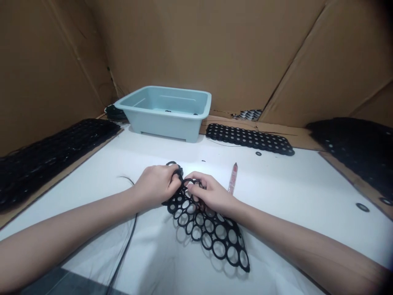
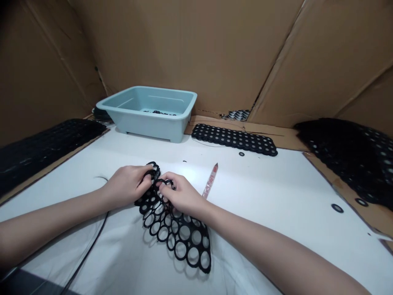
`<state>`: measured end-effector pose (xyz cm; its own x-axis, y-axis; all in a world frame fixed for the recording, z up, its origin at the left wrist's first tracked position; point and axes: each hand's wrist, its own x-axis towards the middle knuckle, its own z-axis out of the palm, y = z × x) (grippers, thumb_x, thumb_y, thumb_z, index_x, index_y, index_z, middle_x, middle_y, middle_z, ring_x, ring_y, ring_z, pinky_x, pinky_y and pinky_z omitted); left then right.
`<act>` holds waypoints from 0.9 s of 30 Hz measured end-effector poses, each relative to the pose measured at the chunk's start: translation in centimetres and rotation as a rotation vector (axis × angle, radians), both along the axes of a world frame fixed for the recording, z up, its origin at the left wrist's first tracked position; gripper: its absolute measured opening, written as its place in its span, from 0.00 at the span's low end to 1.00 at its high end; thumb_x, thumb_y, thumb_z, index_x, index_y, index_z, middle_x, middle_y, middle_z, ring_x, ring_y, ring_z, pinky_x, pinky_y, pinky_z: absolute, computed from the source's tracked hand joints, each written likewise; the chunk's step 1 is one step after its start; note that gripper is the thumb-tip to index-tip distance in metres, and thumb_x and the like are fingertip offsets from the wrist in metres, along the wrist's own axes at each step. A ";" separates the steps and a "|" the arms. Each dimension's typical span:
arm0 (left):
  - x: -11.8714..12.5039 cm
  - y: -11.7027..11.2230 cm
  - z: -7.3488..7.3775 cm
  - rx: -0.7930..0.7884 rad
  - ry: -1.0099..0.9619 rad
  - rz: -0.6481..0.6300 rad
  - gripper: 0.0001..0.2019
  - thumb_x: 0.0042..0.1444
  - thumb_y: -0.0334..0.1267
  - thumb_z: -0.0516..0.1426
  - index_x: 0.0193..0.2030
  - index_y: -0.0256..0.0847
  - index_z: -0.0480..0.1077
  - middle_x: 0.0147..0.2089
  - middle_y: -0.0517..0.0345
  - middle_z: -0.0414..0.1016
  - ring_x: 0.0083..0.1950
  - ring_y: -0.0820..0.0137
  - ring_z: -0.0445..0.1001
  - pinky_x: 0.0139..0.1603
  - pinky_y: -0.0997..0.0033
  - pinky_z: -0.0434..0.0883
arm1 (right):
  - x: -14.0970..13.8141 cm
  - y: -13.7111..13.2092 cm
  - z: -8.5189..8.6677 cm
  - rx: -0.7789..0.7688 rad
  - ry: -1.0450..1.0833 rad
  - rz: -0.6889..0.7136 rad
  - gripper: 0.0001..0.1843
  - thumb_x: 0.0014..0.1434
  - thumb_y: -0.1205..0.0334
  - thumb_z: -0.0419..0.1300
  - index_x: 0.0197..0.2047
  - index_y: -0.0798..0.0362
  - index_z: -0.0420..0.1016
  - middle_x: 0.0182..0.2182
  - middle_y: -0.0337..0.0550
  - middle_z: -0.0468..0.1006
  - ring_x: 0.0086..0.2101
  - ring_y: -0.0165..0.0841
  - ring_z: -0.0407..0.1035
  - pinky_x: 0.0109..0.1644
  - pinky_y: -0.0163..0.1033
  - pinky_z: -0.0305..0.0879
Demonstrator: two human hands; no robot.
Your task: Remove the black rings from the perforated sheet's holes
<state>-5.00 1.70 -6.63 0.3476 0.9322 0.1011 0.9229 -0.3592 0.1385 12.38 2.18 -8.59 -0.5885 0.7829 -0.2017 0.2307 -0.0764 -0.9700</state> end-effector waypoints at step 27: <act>0.3 0.0 -0.7 -0.129 -0.180 -0.053 0.15 0.61 0.44 0.38 0.37 0.40 0.61 0.30 0.55 0.70 0.30 0.67 0.68 0.29 0.70 0.59 | -0.3 0.1 -0.3 -0.228 0.300 -0.038 0.03 0.59 0.63 0.46 0.37 0.53 0.57 0.23 0.34 0.67 0.16 0.22 0.60 0.22 0.29 0.51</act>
<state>-4.70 1.68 -7.34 0.3839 0.9222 0.0471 0.8593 -0.3754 0.3473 12.08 2.25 -8.86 -0.6191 0.7603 -0.1967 -0.0680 -0.3015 -0.9510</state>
